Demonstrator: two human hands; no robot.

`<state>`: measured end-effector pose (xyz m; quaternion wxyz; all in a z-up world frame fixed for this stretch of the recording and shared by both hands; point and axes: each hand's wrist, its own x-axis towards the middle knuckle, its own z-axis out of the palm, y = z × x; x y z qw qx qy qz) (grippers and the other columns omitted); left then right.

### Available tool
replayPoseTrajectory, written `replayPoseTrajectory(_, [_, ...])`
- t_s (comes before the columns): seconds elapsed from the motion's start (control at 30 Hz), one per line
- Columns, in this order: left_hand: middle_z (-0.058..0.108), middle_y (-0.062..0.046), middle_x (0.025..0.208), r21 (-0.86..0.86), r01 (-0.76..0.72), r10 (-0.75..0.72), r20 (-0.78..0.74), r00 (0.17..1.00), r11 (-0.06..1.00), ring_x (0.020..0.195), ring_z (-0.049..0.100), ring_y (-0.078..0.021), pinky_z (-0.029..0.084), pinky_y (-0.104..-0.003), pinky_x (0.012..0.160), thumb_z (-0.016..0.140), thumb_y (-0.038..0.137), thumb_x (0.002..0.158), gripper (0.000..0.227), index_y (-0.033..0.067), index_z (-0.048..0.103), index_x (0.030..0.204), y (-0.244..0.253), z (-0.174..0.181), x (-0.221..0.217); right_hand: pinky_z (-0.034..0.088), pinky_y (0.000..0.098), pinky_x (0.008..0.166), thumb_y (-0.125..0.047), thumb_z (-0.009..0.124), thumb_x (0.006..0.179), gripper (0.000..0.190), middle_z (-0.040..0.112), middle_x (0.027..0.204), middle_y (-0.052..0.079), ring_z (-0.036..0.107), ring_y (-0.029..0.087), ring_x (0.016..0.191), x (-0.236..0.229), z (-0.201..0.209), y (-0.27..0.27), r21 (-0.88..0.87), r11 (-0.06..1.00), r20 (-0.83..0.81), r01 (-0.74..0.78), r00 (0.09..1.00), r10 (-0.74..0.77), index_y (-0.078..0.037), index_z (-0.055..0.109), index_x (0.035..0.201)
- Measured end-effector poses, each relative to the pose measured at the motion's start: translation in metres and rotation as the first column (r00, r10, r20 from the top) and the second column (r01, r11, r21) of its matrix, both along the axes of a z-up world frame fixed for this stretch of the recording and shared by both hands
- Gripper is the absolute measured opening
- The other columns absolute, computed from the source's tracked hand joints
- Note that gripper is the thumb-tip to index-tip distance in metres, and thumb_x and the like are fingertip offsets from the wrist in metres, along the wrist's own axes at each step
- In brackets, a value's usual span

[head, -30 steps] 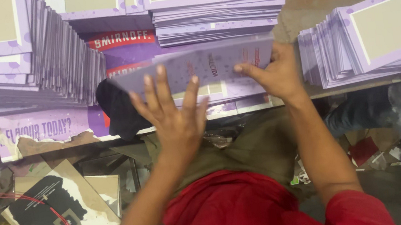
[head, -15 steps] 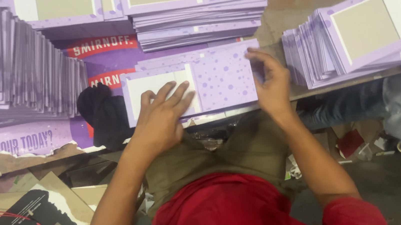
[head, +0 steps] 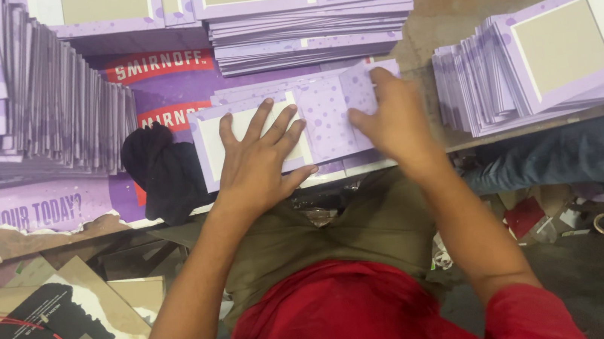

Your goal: The person repeatedly wipes the surface of purple cards with a black cloth, then folds each card in half and places it into a growing stack. The person handles the cards one at a time, alternating between wiping and folding.

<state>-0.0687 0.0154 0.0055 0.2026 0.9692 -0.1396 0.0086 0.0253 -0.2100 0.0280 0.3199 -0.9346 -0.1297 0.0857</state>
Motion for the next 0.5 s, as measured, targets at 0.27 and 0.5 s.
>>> replayPoseTrajectory(0.27, [0.047, -0.008, 0.154, 0.092, 0.023, -0.022, -0.006, 1.0, 0.996, 0.147, 0.032, -0.0339, 0.017, -0.077, 0.107, 0.072, 0.058, 0.081, 0.079, 0.0124, 0.055, 0.143, -0.005, 0.0, 0.002, 0.057, 0.0437, 0.074, -0.001, 0.072, 0.086, 0.046, 0.072, 0.098, 0.028, 0.073, 0.04, 0.088, -0.003, -0.005, 0.008, 0.018, 1.0, 0.166, -0.002, 0.986, -0.001, 0.008, 0.058, 0.129])
replayPoseTrajectory(0.5, [0.052, -0.001, 0.159, 0.238, -0.099, 0.014, 0.335, 0.942, 0.966, 0.15, 0.044, -0.0242, 0.024, -0.068, 0.117, 0.068, 0.017, 0.089, 0.066, 0.0274, 0.054, 0.152, 0.01, 0.018, -0.01, 0.057, 0.0323, 0.096, -0.001, 0.07, 0.093, 0.045, 0.073, 0.117, 0.015, 0.071, 0.017, 0.105, 0.017, 0.04, -0.059, 0.828, 0.47, -0.443, 0.306, 0.871, 0.212, 0.005, 0.057, 0.136])
